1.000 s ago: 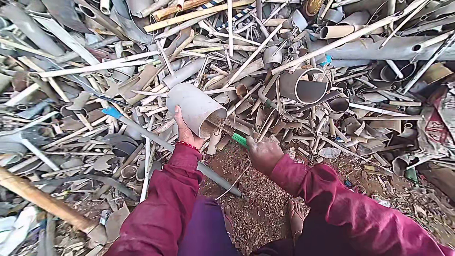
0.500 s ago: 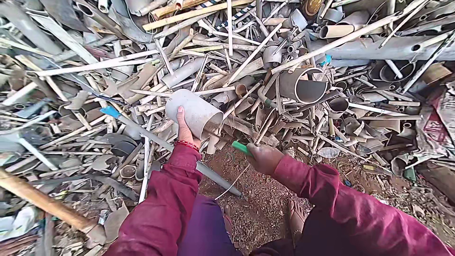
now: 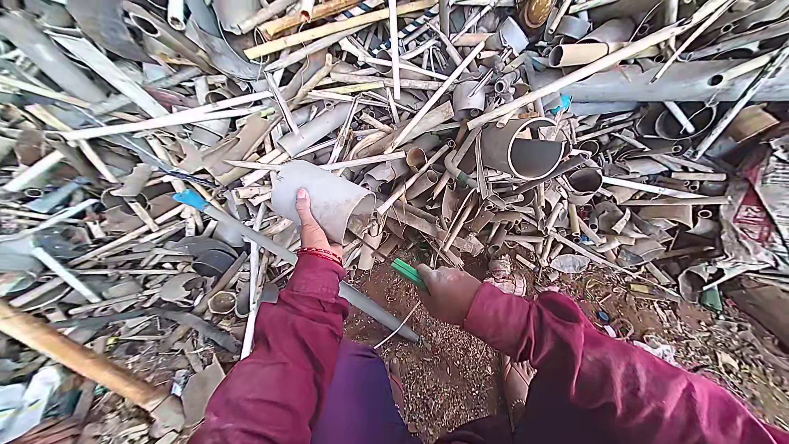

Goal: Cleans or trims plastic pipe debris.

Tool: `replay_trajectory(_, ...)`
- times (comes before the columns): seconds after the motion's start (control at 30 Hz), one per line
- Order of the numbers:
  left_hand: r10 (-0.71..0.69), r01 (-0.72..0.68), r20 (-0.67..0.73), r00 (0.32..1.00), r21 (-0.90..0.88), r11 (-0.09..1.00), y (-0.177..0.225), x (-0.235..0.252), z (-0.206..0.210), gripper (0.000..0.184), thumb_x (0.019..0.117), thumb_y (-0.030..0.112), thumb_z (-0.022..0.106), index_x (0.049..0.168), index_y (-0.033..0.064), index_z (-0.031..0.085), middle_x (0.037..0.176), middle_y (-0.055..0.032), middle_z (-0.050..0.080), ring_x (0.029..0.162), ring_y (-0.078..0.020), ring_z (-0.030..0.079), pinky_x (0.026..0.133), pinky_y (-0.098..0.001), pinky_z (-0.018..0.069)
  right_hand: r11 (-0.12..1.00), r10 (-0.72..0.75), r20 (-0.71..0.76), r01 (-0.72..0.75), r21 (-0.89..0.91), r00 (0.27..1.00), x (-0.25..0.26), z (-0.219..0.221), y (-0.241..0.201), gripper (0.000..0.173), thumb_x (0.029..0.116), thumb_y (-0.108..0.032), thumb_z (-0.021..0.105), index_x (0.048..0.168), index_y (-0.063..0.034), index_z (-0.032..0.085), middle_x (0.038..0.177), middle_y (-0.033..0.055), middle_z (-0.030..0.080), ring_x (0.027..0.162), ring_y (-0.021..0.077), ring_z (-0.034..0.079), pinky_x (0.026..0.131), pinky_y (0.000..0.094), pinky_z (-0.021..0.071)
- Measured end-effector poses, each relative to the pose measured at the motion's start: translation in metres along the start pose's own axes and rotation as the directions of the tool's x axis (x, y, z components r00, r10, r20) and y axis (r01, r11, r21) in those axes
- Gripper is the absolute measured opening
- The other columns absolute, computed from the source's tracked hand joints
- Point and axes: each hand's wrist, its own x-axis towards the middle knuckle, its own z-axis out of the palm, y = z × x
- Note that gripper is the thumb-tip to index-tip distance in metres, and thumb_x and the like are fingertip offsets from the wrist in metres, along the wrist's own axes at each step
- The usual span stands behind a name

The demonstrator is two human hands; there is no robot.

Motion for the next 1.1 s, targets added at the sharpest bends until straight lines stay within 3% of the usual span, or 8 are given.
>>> replay_trajectory(0.17, -0.118, 0.117, -0.039, 0.992, -0.023, 0.993, 0.003, -0.003, 0.003, 0.068, 0.0997, 0.069, 0.040, 0.150, 0.0234, 0.041, 0.146, -0.0101, 0.051, 0.133, -0.0288, 0.053, 0.100, -0.0594, 0.0487, 0.974, 0.138, -0.325, -0.189, -0.129, 0.936, 0.011, -0.004, 0.015, 0.042, 0.1070, -0.008, 0.041, 0.149, -0.0046, 0.041, 0.112, 0.0274, 0.068, 0.107, 0.0471, 0.068, 0.082, 0.0600, 0.0545)
replay_trajectory(0.33, -0.075, 0.074, -0.042, 0.996, -0.016, 0.997, 0.000, -0.009, 0.003, 0.062, 0.1014, 0.060, 0.049, 0.148, 0.0194, 0.043, 0.143, -0.0077, 0.054, 0.131, -0.0225, 0.055, 0.102, -0.0504, 0.0501, 0.986, -0.101, -0.047, 0.107, 0.130, 0.994, 0.015, 0.000, 0.021, 0.034, 0.1095, -0.026, 0.050, 0.131, -0.0005, 0.055, 0.107, 0.0203, 0.061, 0.097, 0.0339, 0.062, 0.083, 0.0499, 0.0499)
replay_trajectory(0.47, -0.078, 0.078, -0.021, 0.997, 0.024, 0.997, 0.000, -0.005, 0.003, 0.066, 0.0995, 0.062, 0.051, 0.149, 0.0200, 0.043, 0.143, -0.0086, 0.054, 0.130, -0.0248, 0.056, 0.102, -0.0529, 0.0502, 0.997, 0.079, -0.140, -0.079, 0.004, 0.987, 0.015, -0.010, 0.020, 0.043, 0.1105, -0.026, 0.042, 0.146, -0.0025, 0.045, 0.126, 0.0272, 0.064, 0.122, 0.0431, 0.062, 0.099, 0.0603, 0.0482)
replay_trajectory(0.6, -0.046, 0.049, 0.105, 0.993, -0.028, 0.998, 0.000, -0.003, -0.002, 0.061, 0.1020, 0.063, 0.044, 0.149, 0.0225, 0.042, 0.141, -0.0043, 0.057, 0.129, -0.0214, 0.057, 0.103, -0.0491, 0.0504, 0.968, -0.116, -0.069, 0.129, 0.217, 0.991, 0.016, -0.001, 0.022, 0.045, 0.1118, -0.042, 0.038, 0.124, -0.0031, 0.057, 0.096, 0.0139, 0.058, 0.083, 0.0258, 0.060, 0.073, 0.0414, 0.0498)
replay_trajectory(0.7, -0.044, 0.048, 0.148, 0.988, -0.025, 0.999, 0.002, -0.002, -0.003, 0.059, 0.1027, 0.063, 0.040, 0.148, 0.0242, 0.042, 0.140, -0.0033, 0.058, 0.129, -0.0210, 0.057, 0.103, -0.0495, 0.0504, 0.998, 0.065, -0.192, -0.064, 0.013, 0.979, 0.019, -0.009, 0.024, 0.047, 0.1120, -0.036, 0.039, 0.144, -0.0031, 0.050, 0.118, 0.0268, 0.067, 0.115, 0.0436, 0.065, 0.095, 0.0600, 0.0495)
replay_trajectory(0.77, -0.047, 0.051, 0.175, 0.983, -0.020, 0.999, 0.002, -0.002, -0.003, 0.059, 0.1028, 0.064, 0.038, 0.147, 0.0250, 0.043, 0.140, -0.0033, 0.058, 0.129, -0.0215, 0.057, 0.103, -0.0500, 0.0511, 0.991, 0.120, -0.226, -0.130, -0.030, 0.967, 0.023, -0.006, 0.022, 0.046, 0.1112, -0.030, 0.042, 0.150, -0.0063, 0.044, 0.118, 0.0266, 0.068, 0.115, 0.0455, 0.065, 0.094, 0.0618, 0.0506)
replay_trajectory(0.93, -0.035, 0.035, 0.231, 0.972, 0.002, 0.999, -0.001, -0.007, -0.005, 0.057, 0.1031, 0.064, 0.036, 0.147, 0.0278, 0.042, 0.140, -0.0001, 0.057, 0.129, -0.0201, 0.057, 0.102, -0.0495, 0.0514, 0.992, -0.127, -0.063, 0.128, -0.002, 0.990, 0.010, -0.005, 0.007, 0.040, 0.1071, -0.010, 0.048, 0.144, 0.0039, 0.043, 0.127, 0.0282, 0.061, 0.122, 0.0423, 0.060, 0.101, 0.0565, 0.0466)
replay_trajectory(1.1, 0.022, -0.027, 0.296, 0.955, 0.013, 1.000, -0.003, -0.006, -0.001, 0.054, 0.1053, 0.060, 0.032, 0.148, 0.0277, 0.041, 0.141, -0.0005, 0.057, 0.131, -0.0199, 0.055, 0.105, -0.0496, 0.0493, 0.997, 0.053, -0.205, -0.042, 0.059, 0.977, 0.014, -0.008, 0.005, 0.053, 0.1060, -0.007, 0.047, 0.157, -0.0060, 0.030, 0.121, 0.0273, 0.064, 0.111, 0.0449, 0.066, 0.090, 0.0588, 0.0537)
